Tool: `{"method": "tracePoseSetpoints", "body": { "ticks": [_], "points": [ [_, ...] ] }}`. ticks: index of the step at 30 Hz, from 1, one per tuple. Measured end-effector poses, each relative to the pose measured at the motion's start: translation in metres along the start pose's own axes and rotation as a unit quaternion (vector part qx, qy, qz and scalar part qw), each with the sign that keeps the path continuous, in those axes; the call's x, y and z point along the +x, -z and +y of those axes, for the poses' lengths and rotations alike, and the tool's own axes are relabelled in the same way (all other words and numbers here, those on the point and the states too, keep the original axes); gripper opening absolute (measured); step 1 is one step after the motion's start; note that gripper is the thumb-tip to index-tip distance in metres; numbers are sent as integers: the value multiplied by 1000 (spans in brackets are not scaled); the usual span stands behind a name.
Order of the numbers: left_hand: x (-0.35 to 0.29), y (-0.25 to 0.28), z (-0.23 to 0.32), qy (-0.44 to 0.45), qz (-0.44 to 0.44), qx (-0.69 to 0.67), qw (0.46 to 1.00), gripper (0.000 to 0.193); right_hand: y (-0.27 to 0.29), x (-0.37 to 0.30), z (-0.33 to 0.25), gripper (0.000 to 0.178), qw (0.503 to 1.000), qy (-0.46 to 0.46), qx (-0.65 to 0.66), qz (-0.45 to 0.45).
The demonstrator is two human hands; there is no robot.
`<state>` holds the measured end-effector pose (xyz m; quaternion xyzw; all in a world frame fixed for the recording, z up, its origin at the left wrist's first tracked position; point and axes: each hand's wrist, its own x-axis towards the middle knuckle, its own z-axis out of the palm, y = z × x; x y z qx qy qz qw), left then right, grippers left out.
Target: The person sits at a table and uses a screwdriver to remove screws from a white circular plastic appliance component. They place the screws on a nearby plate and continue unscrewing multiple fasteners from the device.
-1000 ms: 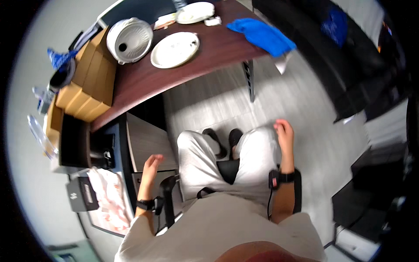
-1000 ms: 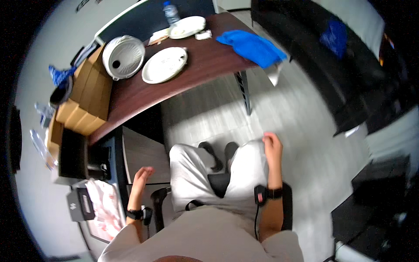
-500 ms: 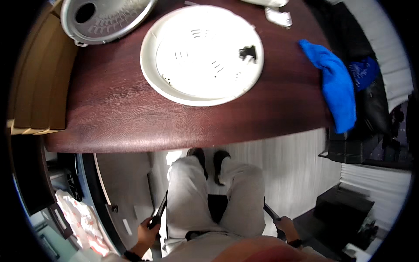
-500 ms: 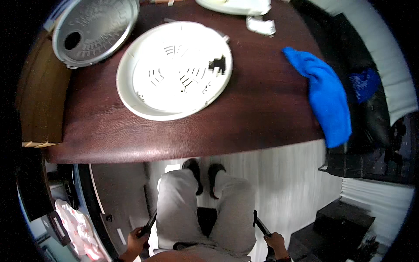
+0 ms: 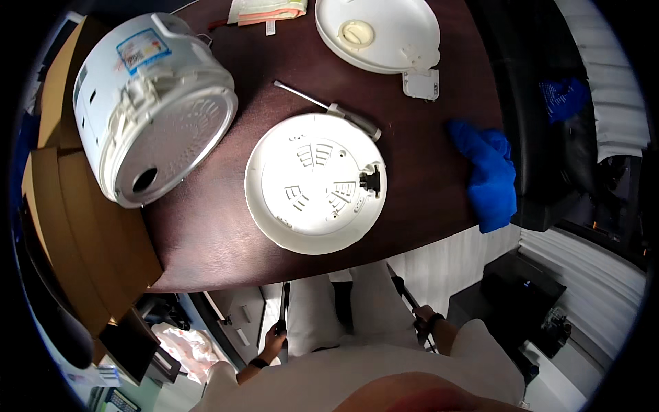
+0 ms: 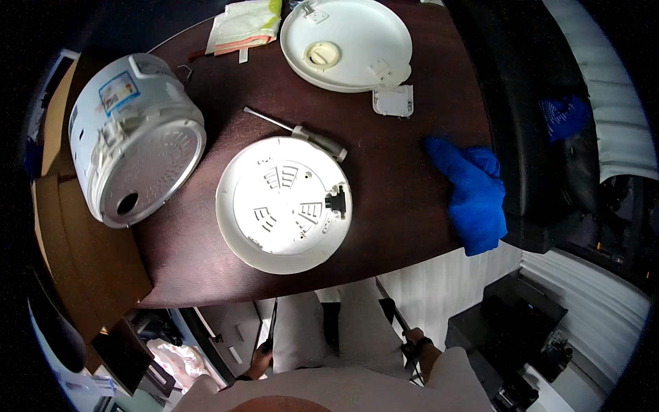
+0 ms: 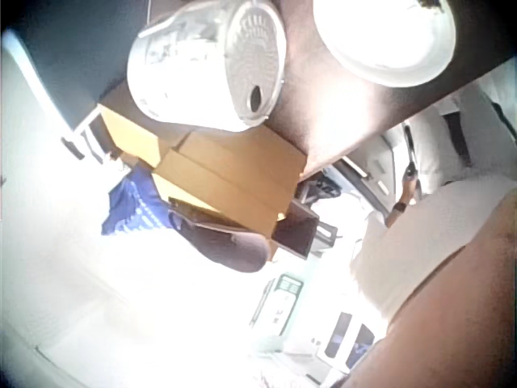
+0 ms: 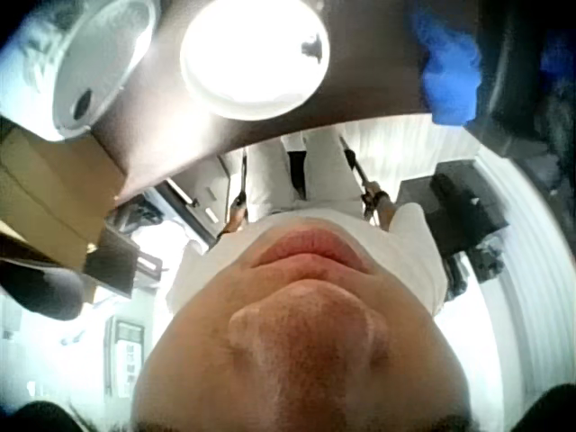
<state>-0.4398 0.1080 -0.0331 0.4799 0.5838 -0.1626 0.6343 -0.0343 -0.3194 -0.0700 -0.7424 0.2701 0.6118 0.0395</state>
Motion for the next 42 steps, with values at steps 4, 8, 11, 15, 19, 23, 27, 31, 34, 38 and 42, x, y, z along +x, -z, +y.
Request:
{"method": "tracePoseSetpoints", "body": {
  "ticks": [4, 8, 11, 15, 19, 23, 27, 31, 34, 38, 42],
  "points": [
    [25, -3, -10, 275, -119, -95, 949, 27, 22, 38, 27, 41, 992, -50, -111, 28],
    [44, 25, 19, 333, -92, -22, 938, 20, -1, 18, -38, 36, 996, 19, -74, 43],
    [35, 88, -19, 343, -87, 50, 934, 18, -31, -13, -51, 42, 995, 72, -35, -53],
    [56, 53, 67, 220, -45, 57, 973, 24, 24, 2, -107, 43, 981, 130, -143, -8],
    [51, 104, 183, 139, 71, 141, 978, 27, 47, -79, -215, 38, 984, 169, -11, -63],
    [52, 120, 215, 93, 125, 145, 977, 30, 101, -98, -258, 37, 962, 227, -151, -28],
    [45, 158, 227, 61, 157, 178, 970, 33, 108, -111, -296, 36, 935, 284, -210, 7],
    [47, 167, 206, 37, 166, 192, 967, 36, 115, -113, -307, 36, 906, 335, -255, 47],
    [57, 169, 189, 3, 163, 206, 965, 38, 109, -107, -310, 36, 883, 376, -269, 73],
    [80, 156, 174, -85, 164, 229, 956, 42, 110, -90, -311, 35, 840, 448, -285, 114],
    [125, 130, 199, -239, 154, 257, 924, 45, 103, -96, -314, 35, 786, 531, -274, 160]
  ]
}}
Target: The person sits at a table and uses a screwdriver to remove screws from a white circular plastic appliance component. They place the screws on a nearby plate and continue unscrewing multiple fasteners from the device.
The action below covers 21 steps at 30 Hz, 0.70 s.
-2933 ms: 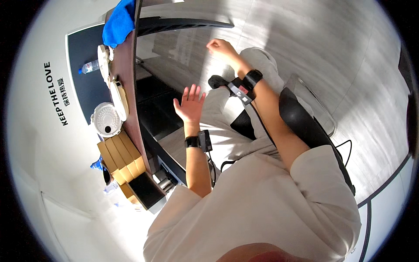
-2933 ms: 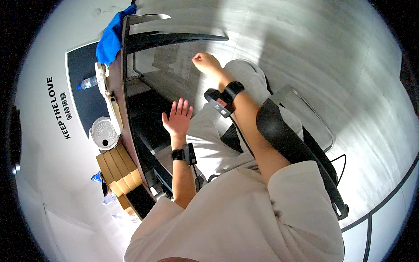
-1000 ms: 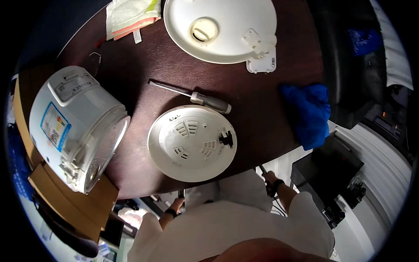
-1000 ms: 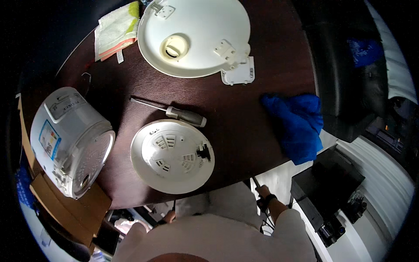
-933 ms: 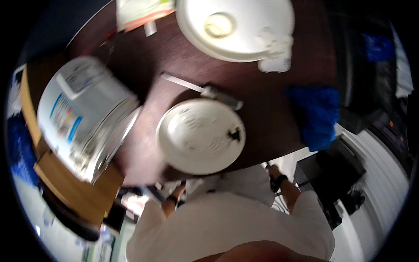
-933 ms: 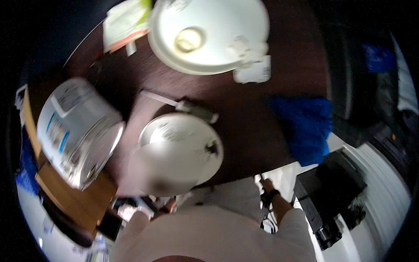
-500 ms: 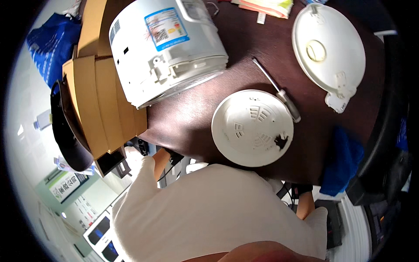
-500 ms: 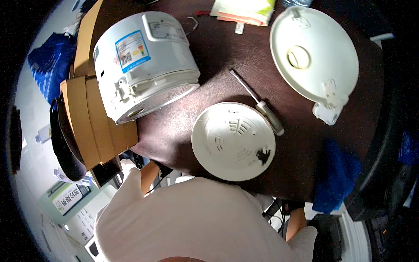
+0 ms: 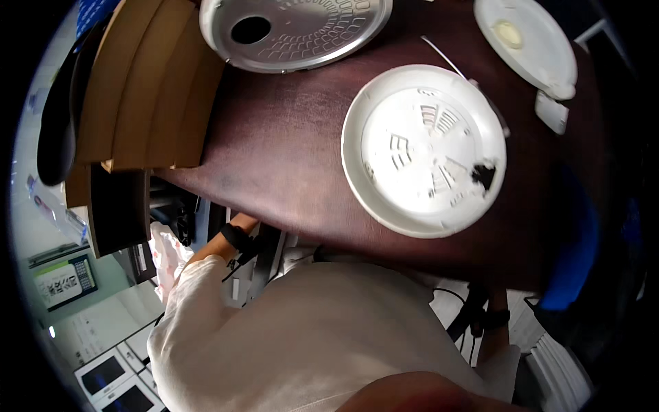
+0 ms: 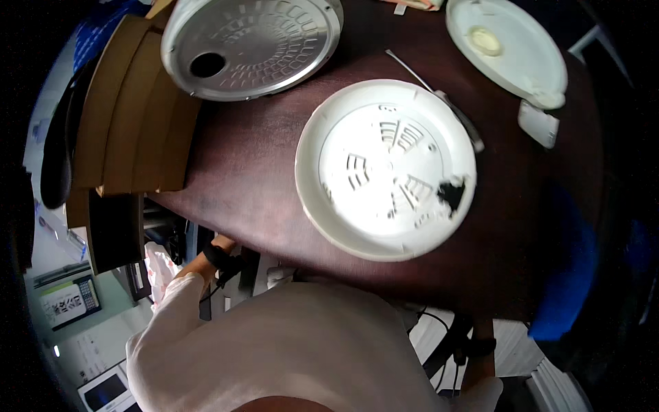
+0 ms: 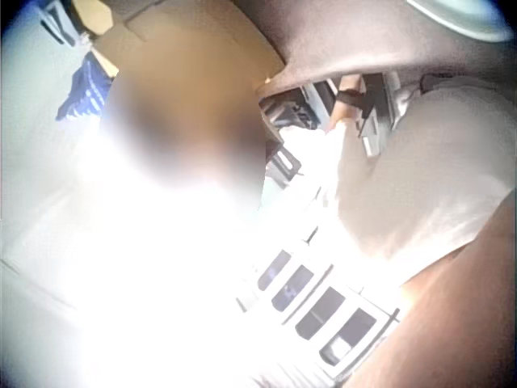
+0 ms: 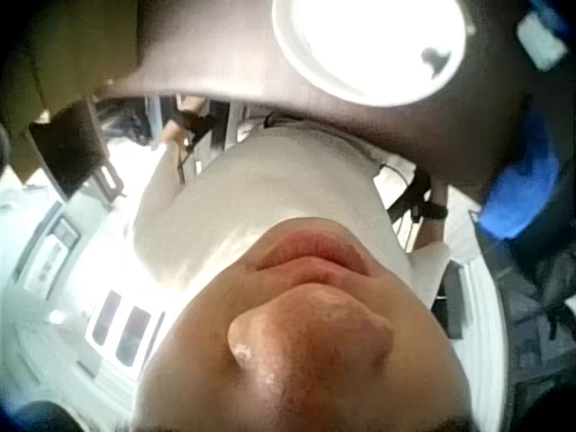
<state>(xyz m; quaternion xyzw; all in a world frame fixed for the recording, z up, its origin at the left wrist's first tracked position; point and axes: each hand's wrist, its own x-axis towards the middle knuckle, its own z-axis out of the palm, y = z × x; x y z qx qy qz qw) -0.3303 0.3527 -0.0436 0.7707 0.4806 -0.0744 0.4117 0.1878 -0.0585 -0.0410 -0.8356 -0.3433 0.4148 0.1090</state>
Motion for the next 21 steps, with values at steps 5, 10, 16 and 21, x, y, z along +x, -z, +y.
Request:
{"method": "tracePoseSetpoints", "body": {
  "ticks": [5, 10, 16, 21],
  "points": [
    [35, -2, 69, -155, 44, 45, 986, 49, -4, 29, -29, 36, 988, 101, -3, 116],
    [0, -4, 89, -158, 42, 142, 976, 44, -6, 13, -19, 38, 983, 38, -60, 168],
    [-83, 45, 175, -203, -158, 100, 961, 40, 47, -73, -75, 24, 988, 121, -86, 34],
    [-111, 123, 274, -343, 3, 79, 936, 22, 102, -104, -130, 15, 970, 238, -27, 46]
  ]
}}
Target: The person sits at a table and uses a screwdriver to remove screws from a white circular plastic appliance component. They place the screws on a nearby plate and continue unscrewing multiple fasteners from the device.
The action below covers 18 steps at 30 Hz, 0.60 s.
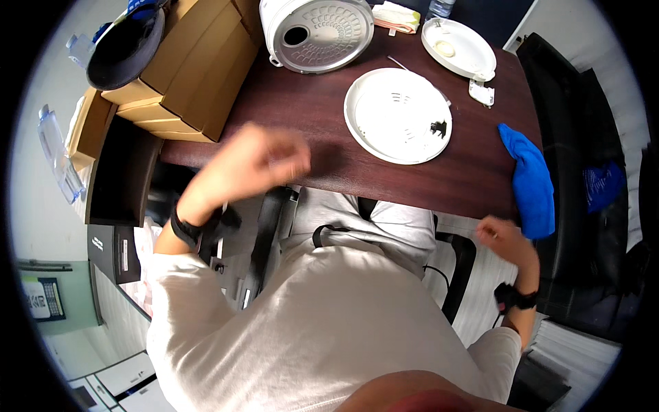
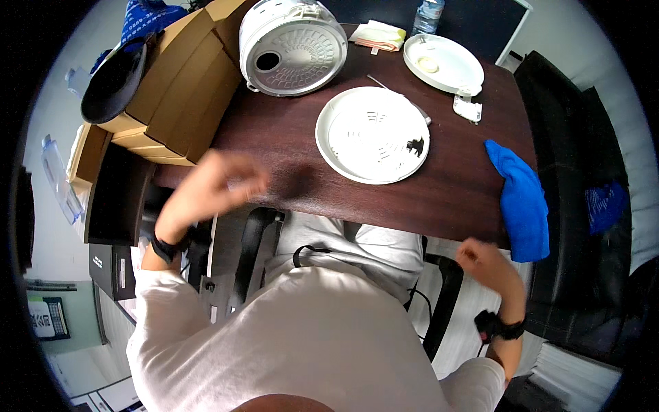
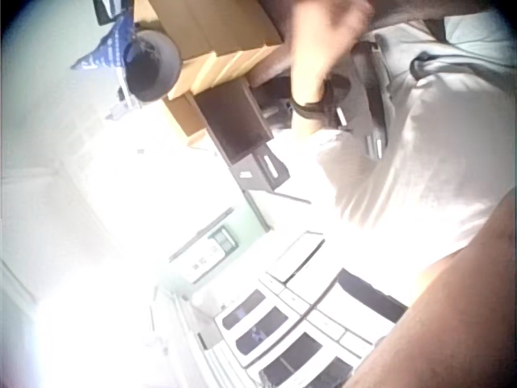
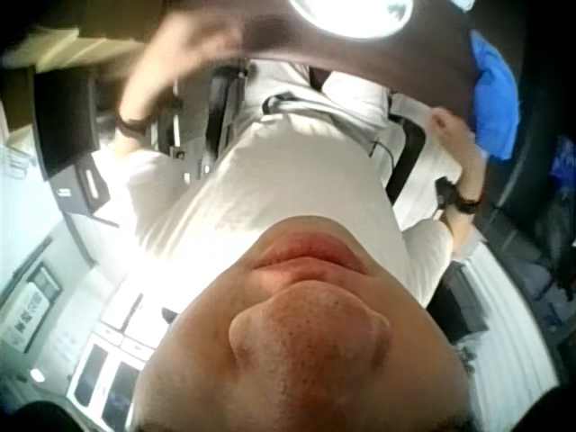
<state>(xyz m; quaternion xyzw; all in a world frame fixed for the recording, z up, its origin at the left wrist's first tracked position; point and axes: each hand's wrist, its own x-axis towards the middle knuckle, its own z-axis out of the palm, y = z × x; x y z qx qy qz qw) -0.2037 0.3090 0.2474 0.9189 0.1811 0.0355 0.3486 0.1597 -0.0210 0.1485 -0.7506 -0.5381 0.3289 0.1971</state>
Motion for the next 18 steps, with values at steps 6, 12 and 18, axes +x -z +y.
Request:
{"method": "tracePoseSetpoints", "body": {
  "ticks": [6, 12, 18],
  "points": [
    [93, 69, -8, -100, 347, 129, 924, 24, 57, 72, -37, 13, 986, 12, -78, 145],
    [171, 95, -45, -61, 388, 214, 895, 55, 87, 163, -5, 17, 985, -108, -63, 123],
    [213, 101, -69, -153, 400, 267, 863, 55, 97, 199, 41, 15, 960, -187, -56, 202]
  ]
}}
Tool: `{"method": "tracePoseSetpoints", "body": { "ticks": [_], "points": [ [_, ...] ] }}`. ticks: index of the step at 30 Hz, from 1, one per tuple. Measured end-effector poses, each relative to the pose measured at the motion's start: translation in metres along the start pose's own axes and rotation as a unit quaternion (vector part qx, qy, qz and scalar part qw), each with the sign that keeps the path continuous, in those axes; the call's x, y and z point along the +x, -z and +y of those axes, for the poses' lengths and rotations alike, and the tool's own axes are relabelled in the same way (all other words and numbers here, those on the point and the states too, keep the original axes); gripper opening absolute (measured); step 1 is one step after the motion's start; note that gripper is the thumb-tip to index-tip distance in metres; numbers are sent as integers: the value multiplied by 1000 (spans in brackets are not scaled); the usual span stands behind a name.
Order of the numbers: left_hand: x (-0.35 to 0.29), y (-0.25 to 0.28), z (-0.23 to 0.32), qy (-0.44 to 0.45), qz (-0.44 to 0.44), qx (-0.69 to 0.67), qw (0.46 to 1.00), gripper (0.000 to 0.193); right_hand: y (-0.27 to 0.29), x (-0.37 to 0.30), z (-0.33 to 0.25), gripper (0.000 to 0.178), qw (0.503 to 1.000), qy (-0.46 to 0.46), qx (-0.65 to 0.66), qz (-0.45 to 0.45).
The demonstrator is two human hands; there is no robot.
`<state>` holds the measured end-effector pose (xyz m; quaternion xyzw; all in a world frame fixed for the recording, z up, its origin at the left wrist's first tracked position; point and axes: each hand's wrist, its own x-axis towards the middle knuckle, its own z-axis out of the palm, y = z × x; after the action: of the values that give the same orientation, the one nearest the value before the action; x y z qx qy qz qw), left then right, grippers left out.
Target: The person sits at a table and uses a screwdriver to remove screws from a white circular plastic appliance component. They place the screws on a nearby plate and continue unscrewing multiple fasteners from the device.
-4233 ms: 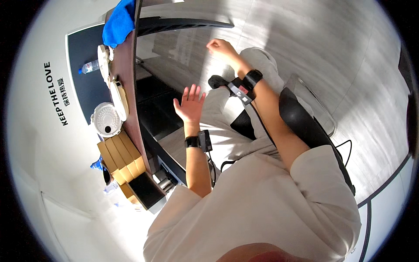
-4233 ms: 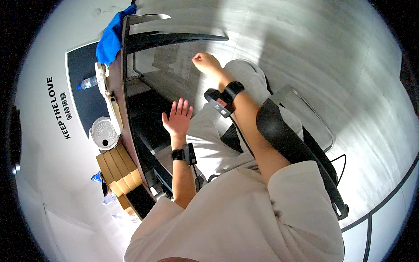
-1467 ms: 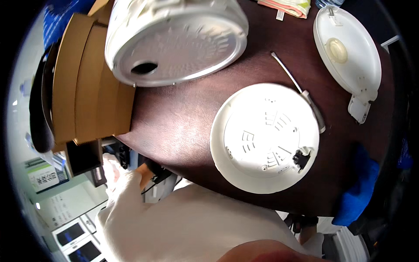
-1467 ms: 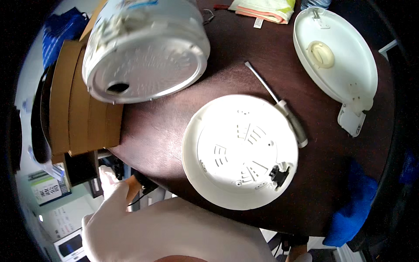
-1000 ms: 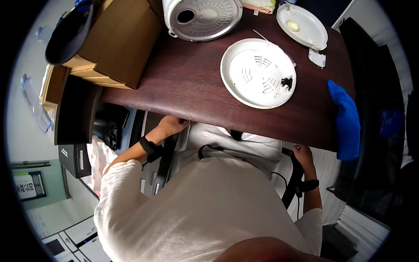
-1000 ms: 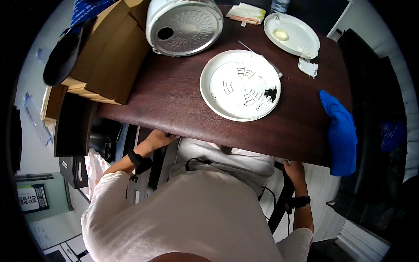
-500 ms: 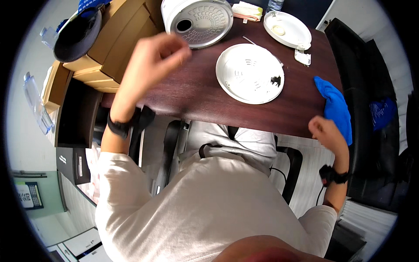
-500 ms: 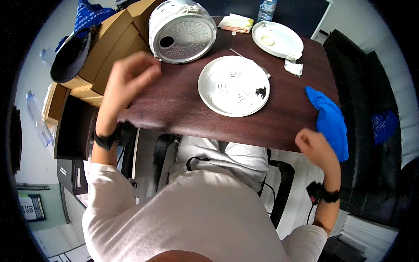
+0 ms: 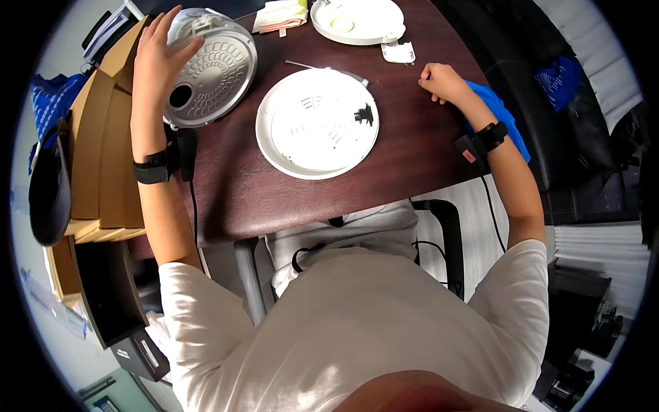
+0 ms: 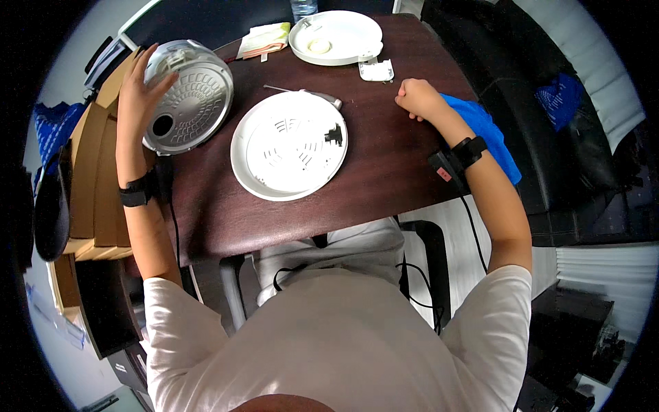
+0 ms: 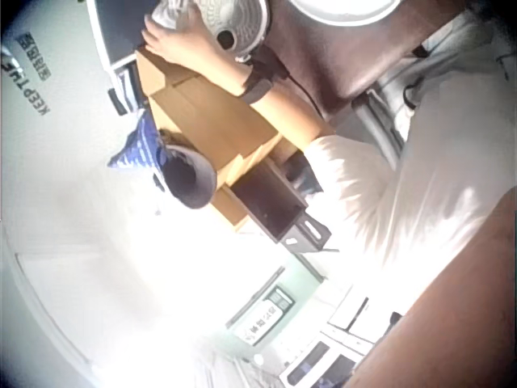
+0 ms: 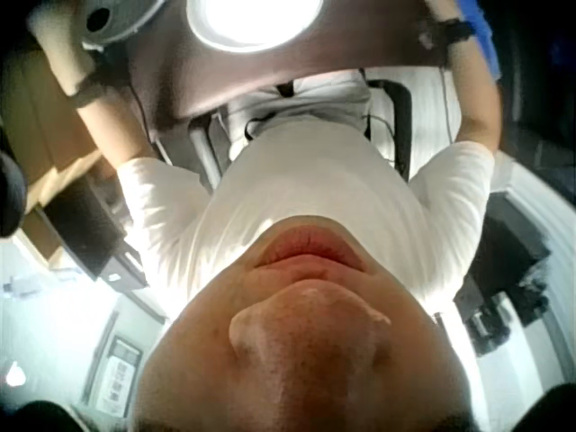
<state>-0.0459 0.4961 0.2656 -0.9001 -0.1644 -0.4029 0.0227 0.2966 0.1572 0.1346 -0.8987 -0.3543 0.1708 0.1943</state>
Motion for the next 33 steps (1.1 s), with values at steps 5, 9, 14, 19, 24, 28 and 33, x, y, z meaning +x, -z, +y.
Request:
{"method": "tracePoseSetpoints", "body": {
  "ticks": [5, 9, 14, 19, 24, 28, 33],
  "points": [
    [-12, -6, -8, 114, -51, -77, 989, 54, -2, -8, -9, 18, 998, 26, 4, 49],
    [-16, -8, -5, 112, -41, -81, 990, 51, -12, 8, -10, 24, 997, 44, 1, 62],
    [-20, -7, -8, 91, -21, -115, 989, 47, -17, 25, -15, 37, 994, 30, -40, 100],
    [-16, -1, -5, 84, -51, -104, 990, 51, -20, 39, -8, 41, 989, -16, -59, 132],
    [-15, 4, 1, 88, -68, -88, 990, 50, -32, 45, -6, 30, 962, 4, -176, 210],
    [-17, 3, -1, 78, -49, -88, 992, 52, -38, 46, -10, 25, 960, 26, -163, 227],
    [-16, 4, 3, 85, -54, -86, 991, 51, -34, 39, -8, 22, 973, 74, -97, 198]
  ]
}}
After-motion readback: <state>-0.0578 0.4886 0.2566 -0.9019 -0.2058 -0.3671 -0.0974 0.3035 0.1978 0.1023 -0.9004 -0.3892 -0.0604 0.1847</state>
